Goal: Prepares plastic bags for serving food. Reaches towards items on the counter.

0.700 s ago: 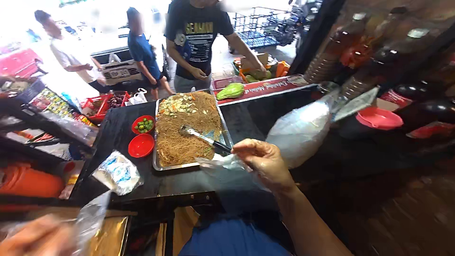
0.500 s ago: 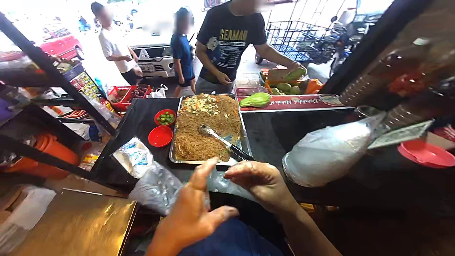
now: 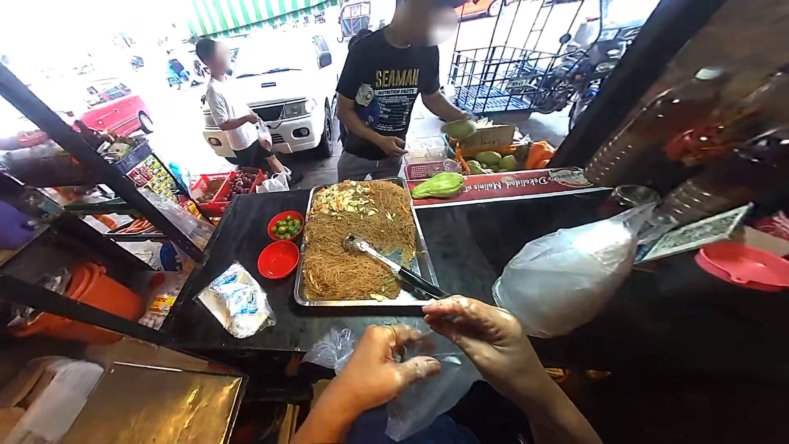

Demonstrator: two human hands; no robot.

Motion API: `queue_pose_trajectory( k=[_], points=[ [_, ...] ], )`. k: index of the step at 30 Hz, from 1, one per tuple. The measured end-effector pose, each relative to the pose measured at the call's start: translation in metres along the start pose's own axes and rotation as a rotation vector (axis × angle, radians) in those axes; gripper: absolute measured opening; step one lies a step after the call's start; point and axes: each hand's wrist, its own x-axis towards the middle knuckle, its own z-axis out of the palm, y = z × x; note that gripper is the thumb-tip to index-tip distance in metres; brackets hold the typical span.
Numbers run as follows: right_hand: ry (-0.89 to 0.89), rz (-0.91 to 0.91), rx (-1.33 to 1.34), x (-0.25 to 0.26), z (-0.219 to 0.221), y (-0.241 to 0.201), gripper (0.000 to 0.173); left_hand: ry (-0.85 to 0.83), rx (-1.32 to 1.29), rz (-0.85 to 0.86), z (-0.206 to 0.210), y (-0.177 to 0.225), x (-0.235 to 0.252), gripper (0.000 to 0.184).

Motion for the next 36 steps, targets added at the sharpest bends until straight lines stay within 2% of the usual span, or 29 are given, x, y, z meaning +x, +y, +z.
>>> queue_pose_trajectory(
  k=[2, 5, 8, 10, 12, 14, 16, 18, 19, 21, 24, 25, 27, 29, 30, 31, 33, 34, 36],
  points=[
    [0.022, 0.014, -0.009, -0.004, -0.008, 0.002, 0.018, -0.046, -0.008, -0.041, 0.002, -0.004, 0.004, 0.014],
    [0.068, 0.085, -0.104, -0.010, -0.018, 0.003, 0.021, -0.070, -0.051, -0.089, 0.002, -0.006, 0.007, 0.012],
    [-0.011, 0.256, -0.135, -0.014, -0.027, 0.005, 0.047, -0.052, -0.052, -0.091, 0.007, -0.009, 0.011, 0.010],
    [-0.114, 0.370, -0.054, -0.016, -0.032, 0.004, 0.052, -0.052, -0.053, -0.078, 0.010, -0.012, 0.013, 0.009],
    [-0.208, 0.409, 0.067, -0.018, -0.037, 0.005, 0.037, -0.050, -0.078, -0.057, 0.015, -0.016, 0.015, 0.008],
    [-0.256, 0.367, 0.126, -0.019, -0.040, 0.010, 0.012, -0.034, -0.092, -0.056, 0.019, -0.020, 0.015, 0.013],
    [-0.243, 0.315, 0.077, -0.019, -0.040, 0.014, 0.007, -0.005, -0.093, -0.074, 0.022, -0.022, 0.016, 0.021],
    [-0.203, 0.300, -0.006, -0.019, -0.037, 0.013, 0.015, 0.028, -0.089, -0.104, 0.025, -0.023, 0.017, 0.028],
    [-0.184, 0.298, -0.036, -0.019, -0.036, 0.013, 0.018, 0.026, -0.083, -0.123, 0.026, -0.022, 0.017, 0.025],
    [-0.138, 0.282, -0.071, -0.020, -0.035, 0.013, 0.025, -0.044, -0.066, -0.171, 0.024, -0.018, 0.016, 0.026],
    [-0.035, 0.269, -0.063, -0.023, -0.034, 0.015, 0.034, -0.089, -0.059, -0.165, 0.023, -0.018, 0.016, 0.008],
    [-0.009, 0.272, -0.032, -0.024, -0.034, 0.015, 0.033, -0.090, -0.065, -0.150, 0.022, -0.018, 0.016, 0.007],
    [-0.033, 0.289, 0.032, -0.026, -0.035, 0.014, 0.034, -0.076, -0.074, -0.133, 0.021, -0.018, 0.018, 0.007],
    [-0.139, 0.270, 0.060, -0.027, -0.036, 0.012, 0.052, -0.067, -0.082, -0.131, 0.021, -0.018, 0.020, 0.014],
    [-0.203, 0.238, 0.064, -0.027, -0.038, 0.012, 0.048, -0.068, -0.083, -0.131, 0.021, -0.019, 0.020, 0.019],
    [-0.239, 0.202, 0.067, -0.028, -0.039, 0.012, 0.035, -0.066, -0.085, -0.128, 0.022, -0.020, 0.020, 0.024],
    [-0.195, 0.180, 0.074, -0.028, -0.039, 0.014, 0.011, -0.076, -0.105, -0.111, 0.022, -0.021, 0.021, 0.032],
    [-0.149, 0.198, 0.081, -0.029, -0.038, 0.014, 0.009, -0.092, -0.113, -0.106, 0.022, -0.021, 0.021, 0.031],
    [-0.059, 0.235, 0.075, -0.030, -0.037, 0.014, 0.009, -0.149, -0.137, -0.101, 0.018, -0.018, 0.020, 0.013]
  ],
)
